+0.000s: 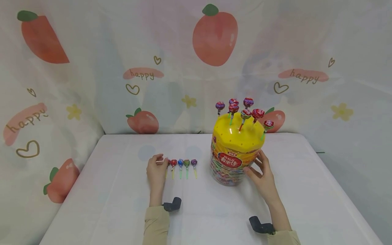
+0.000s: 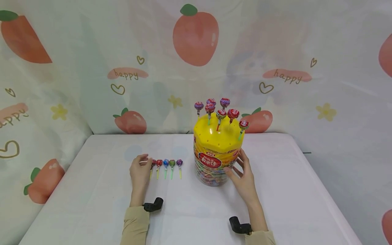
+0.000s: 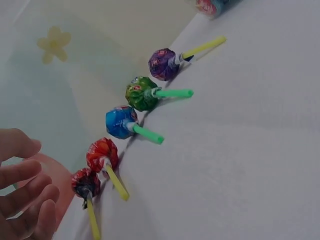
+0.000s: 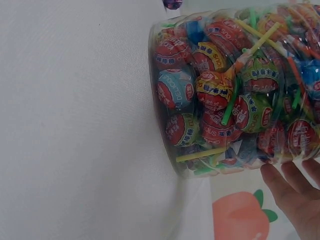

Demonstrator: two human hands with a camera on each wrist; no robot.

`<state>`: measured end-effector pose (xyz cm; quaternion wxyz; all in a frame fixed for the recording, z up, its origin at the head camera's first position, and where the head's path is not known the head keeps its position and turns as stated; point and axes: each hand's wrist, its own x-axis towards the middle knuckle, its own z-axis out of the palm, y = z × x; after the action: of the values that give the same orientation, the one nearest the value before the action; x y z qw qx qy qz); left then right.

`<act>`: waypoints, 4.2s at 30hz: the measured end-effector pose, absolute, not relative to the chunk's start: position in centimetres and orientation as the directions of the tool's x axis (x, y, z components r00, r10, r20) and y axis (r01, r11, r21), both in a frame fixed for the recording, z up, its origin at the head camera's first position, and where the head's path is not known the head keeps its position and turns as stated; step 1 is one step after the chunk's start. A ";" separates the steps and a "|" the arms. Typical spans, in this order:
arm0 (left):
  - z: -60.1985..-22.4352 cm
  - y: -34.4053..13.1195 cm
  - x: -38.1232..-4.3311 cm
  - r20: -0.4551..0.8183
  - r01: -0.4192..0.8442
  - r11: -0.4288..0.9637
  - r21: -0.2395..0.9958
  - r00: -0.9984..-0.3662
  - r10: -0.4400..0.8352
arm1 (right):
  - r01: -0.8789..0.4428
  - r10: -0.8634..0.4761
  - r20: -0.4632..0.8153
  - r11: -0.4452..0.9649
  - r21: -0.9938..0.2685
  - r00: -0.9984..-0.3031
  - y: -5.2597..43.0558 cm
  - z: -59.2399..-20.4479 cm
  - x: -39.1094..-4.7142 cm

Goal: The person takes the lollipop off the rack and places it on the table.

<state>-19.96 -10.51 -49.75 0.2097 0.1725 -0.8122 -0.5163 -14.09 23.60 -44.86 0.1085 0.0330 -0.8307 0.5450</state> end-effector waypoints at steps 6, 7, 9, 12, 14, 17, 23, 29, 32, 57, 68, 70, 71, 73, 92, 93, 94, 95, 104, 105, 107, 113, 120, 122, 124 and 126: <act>-48.1 -9.5 -19.5 0.224 0.031 0.379 0.925 -0.850 -0.477 | -0.167 0.068 0.212 0.404 -0.899 -0.975 23.6 -45.0 -14.2; -47.8 -9.2 -19.4 0.232 0.046 0.372 0.927 -0.850 -0.473 | -0.169 0.067 0.213 0.405 -0.899 -0.975 23.6 -45.0 -14.2; -47.2 -8.8 -19.3 0.254 0.076 0.368 0.927 -0.847 -0.467 | -0.170 0.065 0.215 0.408 -0.897 -0.975 23.6 -44.9 -14.2; -46.5 -8.1 -19.1 0.307 0.146 0.356 0.923 -0.838 -0.452 | -0.174 0.063 0.219 0.410 -0.895 -0.974 23.6 -44.9 -14.2; -45.9 -7.7 -18.9 0.357 0.205 0.357 0.911 -0.825 -0.438 | -0.175 0.064 0.220 0.411 -0.895 -0.973 23.6 -44.9 -14.2; -45.3 -6.9 -18.6 0.430 0.288 0.363 0.886 -0.804 -0.412 | -0.175 0.066 0.221 0.411 -0.895 -0.973 23.6 -44.9 -14.2; -43.9 -5.3 -17.7 0.500 0.395 0.329 0.858 -0.790 -0.355 | -0.165 0.072 0.213 0.413 -0.896 -0.974 23.5 -44.9 -14.1; -42.1 -3.8 -16.8 0.585 0.521 0.266 0.811 -0.736 -0.342 | -0.168 0.069 0.216 0.419 -0.892 -0.974 23.6 -44.9 -14.1; -41.1 -3.2 -16.4 0.627 0.574 0.252 0.779 -0.700 -0.342 | -0.170 0.068 0.217 0.417 -0.893 -0.974 23.6 -44.9 -14.1; -35.2 2.1 -18.3 0.736 0.714 0.181 0.677 -0.657 -0.164 | -0.192 0.057 0.234 0.405 -0.894 -0.971 23.4 -44.3 -13.7; -33.4 3.6 -19.8 0.775 0.753 0.194 0.629 -0.628 -0.071 | -0.198 0.055 0.236 0.387 -0.901 -0.970 23.4 -44.5 -13.8; -33.2 3.8 -20.0 0.783 0.762 0.190 0.619 -0.620 -0.061 | -0.195 0.055 0.233 0.386 -0.902 -0.971 23.4 -44.5 -13.8; -33.1 3.8 -20.2 0.784 0.765 0.187 0.616 -0.618 -0.056 | -0.193 0.055 0.232 0.386 -0.902 -0.971 23.3 -44.5 -13.8; -32.9 4.0 -20.4 0.784 0.766 0.187 0.615 -0.619 -0.046 | -0.188 0.055 0.226 0.386 -0.903 -0.972 23.3 -44.4 -13.8; -30.9 5.1 -21.5 0.804 0.781 0.254 0.571 -0.594 0.019 | -0.184 0.064 0.228 0.404 -0.896 -0.971 23.6 -45.0 -14.1; -30.9 5.1 -21.5 0.802 0.780 0.252 0.573 -0.596 0.019 | -0.186 0.064 0.230 0.406 -0.895 -0.971 23.6 -45.0 -14.1; -30.8 5.2 -21.5 0.801 0.779 0.249 0.576 -0.598 0.019 | -0.189 0.062 0.233 0.408 -0.893 -0.970 23.6 -45.0 -14.1; -30.8 5.1 -21.5 0.800 0.778 0.245 0.578 -0.600 0.019 | -0.194 0.060 0.238 0.409 -0.892 -0.969 23.6 -45.1 -14.1; -30.5 5.1 -21.5 0.812 0.797 0.193 0.573 -0.583 -0.005 | -0.204 0.049 0.245 0.410 -0.889 -0.968 23.7 -45.2 -14.1; -30.4 5.1 -21.5 0.817 0.802 0.184 0.568 -0.577 -0.009 | -0.202 0.049 0.242 0.408 -0.890 -0.969 23.7 -45.2 -14.1; -30.3 5.0 -21.4 0.824 0.812 0.166 0.560 -0.566 -0.016 | -0.200 0.047 0.238 0.405 -0.892 -0.970 23.7 -45.2 -14.1; -30.4 4.8 -21.0 0.839 0.830 0.130 0.543 -0.544 -0.032 | -0.199 0.048 0.238 0.400 -0.895 -0.970 23.7 -45.1 -14.1; -30.8 4.0 -19.8 0.828 0.820 0.122 0.560 -0.558 -0.055 | -0.190 0.052 0.229 0.398 -0.897 -0.972 23.6 -45.0 -14.0; -31.1 3.6 -19.4 0.818 0.810 0.121 0.574 -0.571 -0.068 | -0.189 0.052 0.228 0.399 -0.897 -0.972 23.6 -45.0 -13.9; -31.4 3.3 -19.0 0.809 0.800 0.125 0.587 -0.582 -0.080 | -0.187 0.053 0.226 0.400 -0.897 -0.973 23.6 -44.9 -14.0; -31.9 2.9 -18.5 0.801 0.790 0.128 0.599 -0.592 -0.091 | -0.185 0.055 0.225 0.400 -0.898 -0.973 23.6 -44.9 -14.0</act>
<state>-18.50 2.88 -31.86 0.3648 -0.2662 -0.6564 -0.6043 -14.00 23.59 -44.95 0.1098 0.0395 -0.8294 0.5463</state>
